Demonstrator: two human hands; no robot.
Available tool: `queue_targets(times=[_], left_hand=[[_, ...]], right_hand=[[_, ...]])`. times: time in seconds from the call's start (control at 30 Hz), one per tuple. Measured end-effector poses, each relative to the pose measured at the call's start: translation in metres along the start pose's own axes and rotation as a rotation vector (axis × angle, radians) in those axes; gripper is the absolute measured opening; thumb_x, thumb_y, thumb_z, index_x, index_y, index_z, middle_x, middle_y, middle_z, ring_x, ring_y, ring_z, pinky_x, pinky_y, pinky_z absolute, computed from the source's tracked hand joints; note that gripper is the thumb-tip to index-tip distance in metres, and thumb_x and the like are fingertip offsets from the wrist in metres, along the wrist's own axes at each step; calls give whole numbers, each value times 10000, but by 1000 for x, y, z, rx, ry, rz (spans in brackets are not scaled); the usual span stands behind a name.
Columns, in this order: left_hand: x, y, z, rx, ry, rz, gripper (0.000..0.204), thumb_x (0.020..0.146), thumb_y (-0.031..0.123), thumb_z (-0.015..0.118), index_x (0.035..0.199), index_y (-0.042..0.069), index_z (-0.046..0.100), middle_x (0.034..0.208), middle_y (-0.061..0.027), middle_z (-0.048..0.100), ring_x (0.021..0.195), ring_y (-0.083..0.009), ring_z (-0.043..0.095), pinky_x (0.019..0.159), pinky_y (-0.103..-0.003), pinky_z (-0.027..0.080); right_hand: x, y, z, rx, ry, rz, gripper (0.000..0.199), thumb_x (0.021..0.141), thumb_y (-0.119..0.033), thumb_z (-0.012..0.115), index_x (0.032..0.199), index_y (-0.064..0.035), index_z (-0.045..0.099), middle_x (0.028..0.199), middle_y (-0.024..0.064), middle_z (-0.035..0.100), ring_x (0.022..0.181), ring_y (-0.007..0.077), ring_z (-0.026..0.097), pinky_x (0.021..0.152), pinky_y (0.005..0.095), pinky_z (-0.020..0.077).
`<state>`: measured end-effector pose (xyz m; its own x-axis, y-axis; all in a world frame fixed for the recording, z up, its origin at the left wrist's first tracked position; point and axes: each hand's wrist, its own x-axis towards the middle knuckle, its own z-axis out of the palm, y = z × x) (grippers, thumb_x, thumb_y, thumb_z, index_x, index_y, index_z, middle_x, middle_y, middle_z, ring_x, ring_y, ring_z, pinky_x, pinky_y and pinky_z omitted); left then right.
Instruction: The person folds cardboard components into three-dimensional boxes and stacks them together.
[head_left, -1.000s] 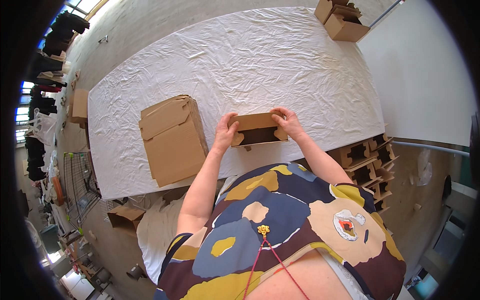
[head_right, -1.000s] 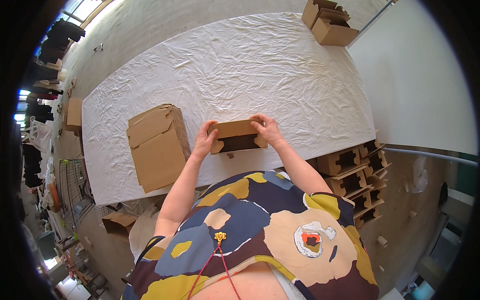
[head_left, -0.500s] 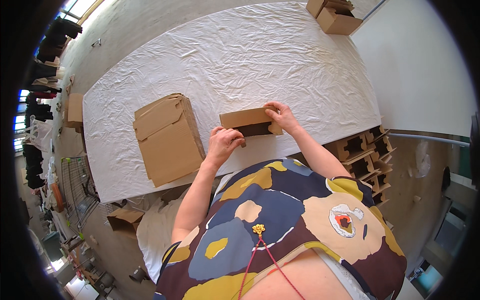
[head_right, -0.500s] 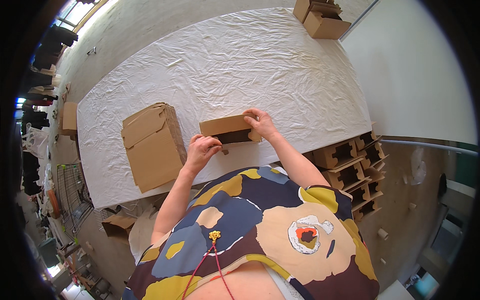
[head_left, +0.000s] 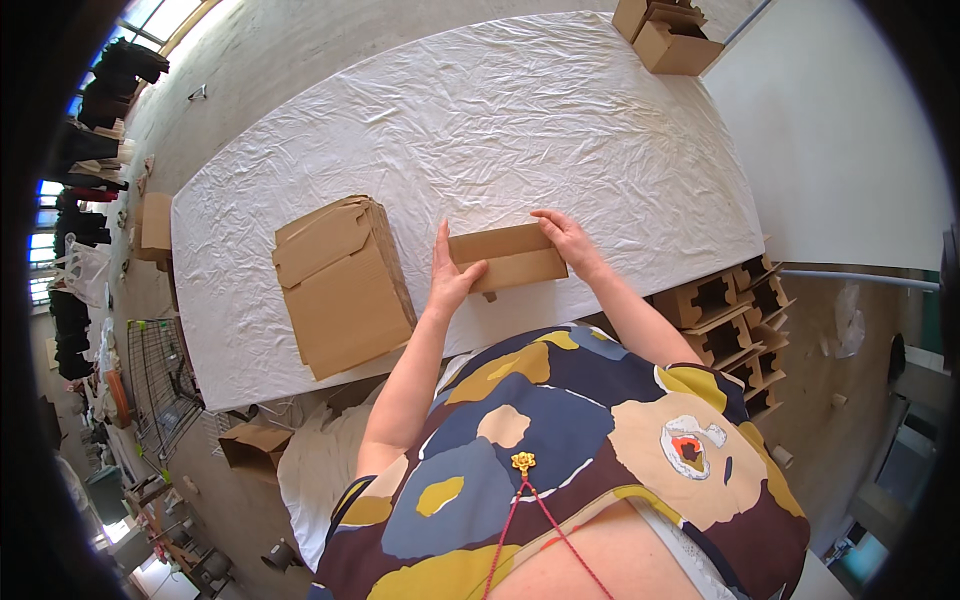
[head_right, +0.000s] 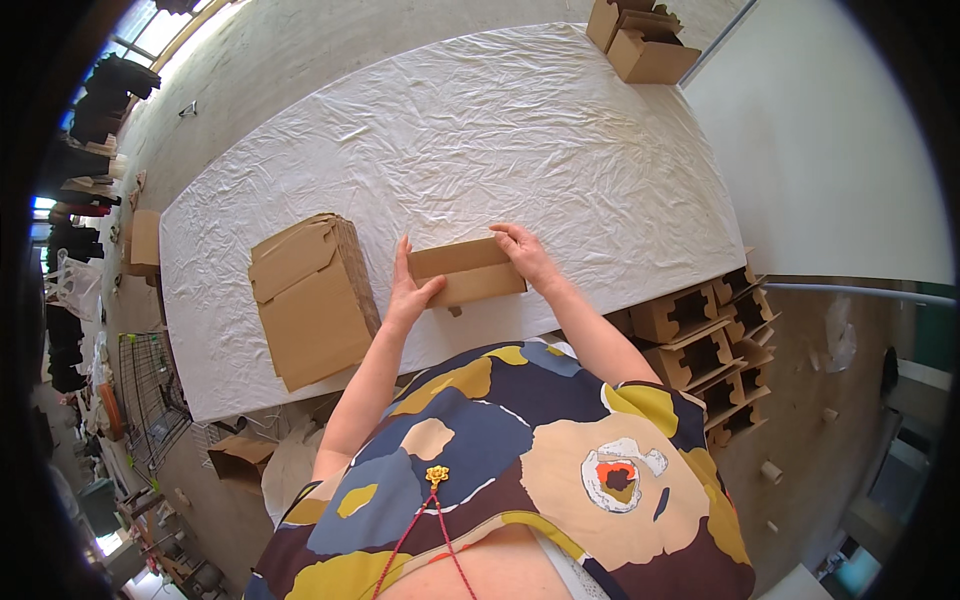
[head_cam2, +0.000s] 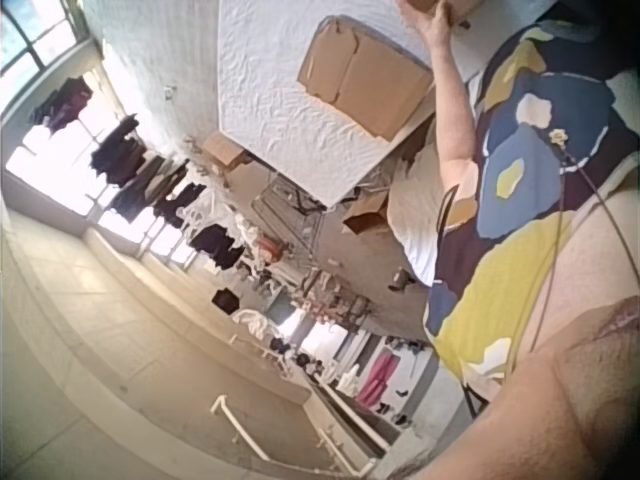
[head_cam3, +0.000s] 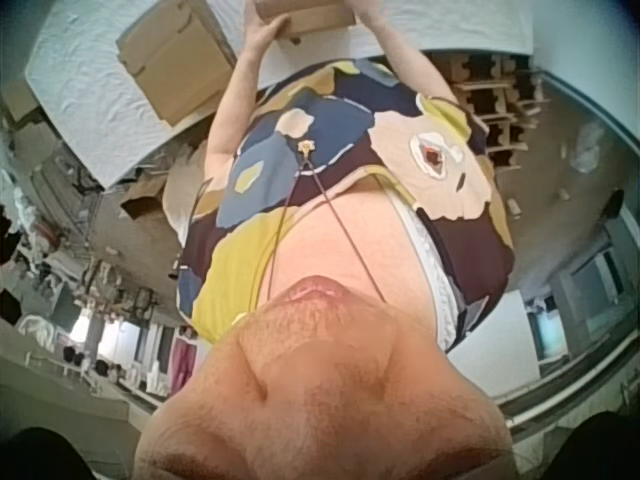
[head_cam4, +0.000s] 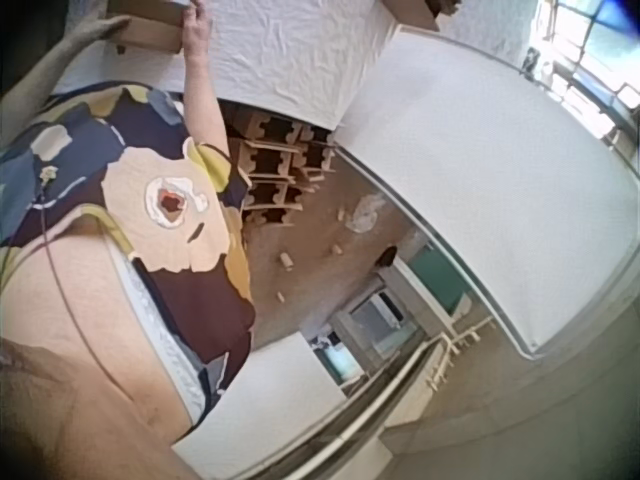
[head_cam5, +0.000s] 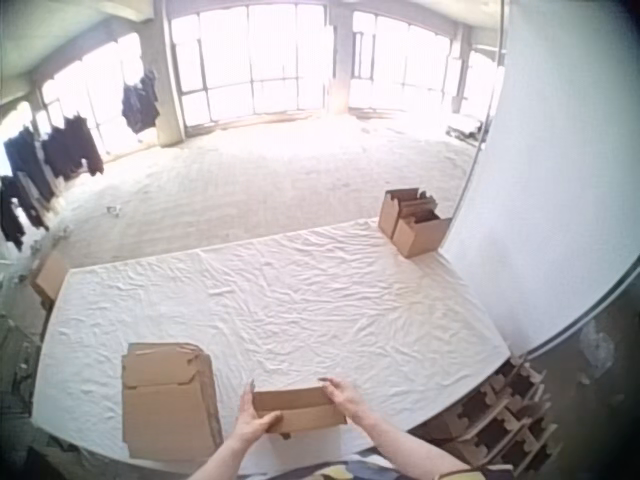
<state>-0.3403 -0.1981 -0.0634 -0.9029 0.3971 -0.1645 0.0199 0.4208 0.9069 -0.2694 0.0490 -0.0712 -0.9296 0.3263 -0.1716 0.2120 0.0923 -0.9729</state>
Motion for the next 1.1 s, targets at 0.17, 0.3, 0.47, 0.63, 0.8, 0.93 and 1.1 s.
queue_targets(times=[0.17, 0.3, 0.47, 0.63, 0.8, 0.93, 1.1], left_hand=[[-2, -10, 10, -61, 53, 105, 764, 962, 199, 645, 1576, 133, 194, 1572, -196, 309, 1453, -306, 300, 1188, -392, 246], [-3, -17, 15, -81, 117, 121, 635, 1001, 166, 557, 1551, 95, 249, 1528, -169, 367, 1427, -320, 333, 1175, -400, 270], [-3, -14, 16, 11, 124, 113, 571, 1016, 155, 528, 1531, 91, 291, 1495, -156, 408, 1396, -315, 371, 1159, -405, 292], [-2, -15, 17, -182, 131, 75, 559, 1023, 161, 518, 1532, 110, 292, 1473, -161, 428, 1372, -312, 396, 1148, -406, 305], [8, -29, 18, -127, 117, 59, 582, 1038, 228, 514, 1549, 124, 256, 1472, -168, 427, 1364, -287, 406, 1134, -399, 323], [5, -28, 16, -267, 93, 20, 643, 1036, 329, 520, 1566, 135, 214, 1497, -183, 398, 1374, -290, 393, 1142, -396, 312], [5, -12, 3, -334, 78, 11, 723, 1016, 461, 517, 1573, 130, 196, 1539, -202, 344, 1393, -310, 370, 1160, -414, 283]], right_hand=[[-10, 10, 14, -254, 195, -137, 223, 982, -209, 591, 1115, -46, 663, 1073, 142, 649, 997, 293, 628, 861, 357, 503], [-8, 14, 19, -311, 210, -222, 196, 984, -181, 574, 1118, -48, 624, 1053, 150, 644, 981, 337, 622, 838, 392, 507], [-9, 15, 19, -440, 218, -215, 178, 987, -171, 560, 1105, -40, 584, 1039, 167, 632, 966, 359, 614, 831, 417, 502], [-9, 13, 18, -318, 212, -231, 178, 983, -161, 562, 1110, -38, 586, 1053, 178, 631, 977, 371, 613, 842, 424, 500], [-4, 13, 15, -396, 170, -189, 204, 981, -159, 568, 1140, -33, 593, 1080, 181, 626, 1013, 362, 608, 876, 411, 494], [-2, 17, 7, -368, 128, -267, 330, 969, -218, 595, 1258, -60, 583, 1247, 177, 574, 1180, 355, 539, 993, 407, 447], [-18, -34, -16, -649, -43, -358, 749, 837, -471, 717, 1460, -156, 446, 1496, 135, 410, 1395, 366, 354, 1137, 466, 324]])
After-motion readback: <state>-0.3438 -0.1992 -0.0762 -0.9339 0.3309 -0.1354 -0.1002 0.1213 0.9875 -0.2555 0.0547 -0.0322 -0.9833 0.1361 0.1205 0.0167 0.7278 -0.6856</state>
